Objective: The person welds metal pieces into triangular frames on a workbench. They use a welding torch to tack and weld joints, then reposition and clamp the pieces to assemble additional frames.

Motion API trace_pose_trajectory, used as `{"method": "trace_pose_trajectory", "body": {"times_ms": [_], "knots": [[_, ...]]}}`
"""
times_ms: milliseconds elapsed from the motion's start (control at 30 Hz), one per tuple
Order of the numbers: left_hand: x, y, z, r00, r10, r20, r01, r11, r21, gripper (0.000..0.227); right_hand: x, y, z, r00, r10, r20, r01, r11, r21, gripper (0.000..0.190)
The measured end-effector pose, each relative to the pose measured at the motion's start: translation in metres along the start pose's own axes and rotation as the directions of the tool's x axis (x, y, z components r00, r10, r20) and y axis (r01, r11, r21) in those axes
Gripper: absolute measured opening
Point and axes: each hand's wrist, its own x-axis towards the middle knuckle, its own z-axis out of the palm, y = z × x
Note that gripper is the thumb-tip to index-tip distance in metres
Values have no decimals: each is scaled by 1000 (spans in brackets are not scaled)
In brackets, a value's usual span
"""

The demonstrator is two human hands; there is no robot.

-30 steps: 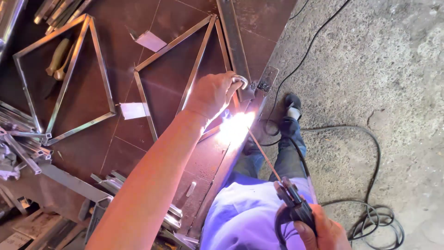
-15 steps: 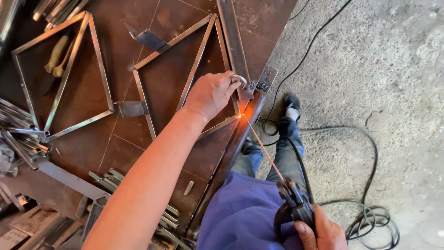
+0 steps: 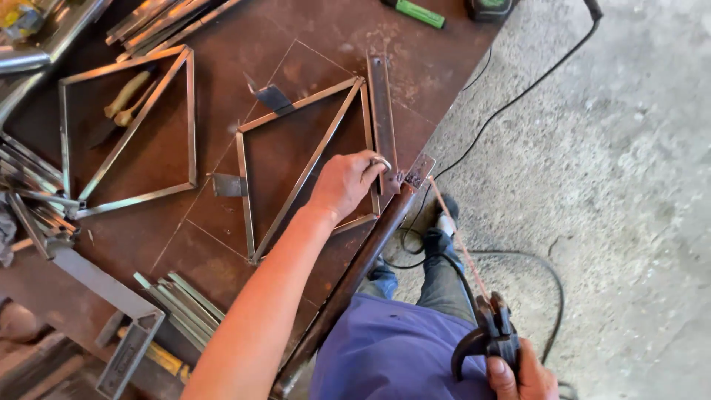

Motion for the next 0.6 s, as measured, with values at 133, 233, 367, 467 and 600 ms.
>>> {"method": "trace_pose_trajectory", "body": {"times_ms": [133,233,367,467,600], "knots": [[-21,28,-31,925,-151,-350,66,968,-244,16,28,-17,-13,994,-59,-96,65,996,56,28],[-57,35,-55,834,-191,-517,118,978,-171,13,87,-45,-18,996,-82,-31,83,997,9,36],[-124,8,-30,760,-370,-534,363,923,-124,17,201,-121,-4,951,-264,159,284,951,-121,57],[-165,-1,9,649,-543,-533,580,807,-115,26,295,-138,28,863,-487,135,505,826,-248,54],[-194,17,60,347,-842,-413,758,511,-405,27,398,-143,70,690,-712,130,689,591,-420,54]]}}
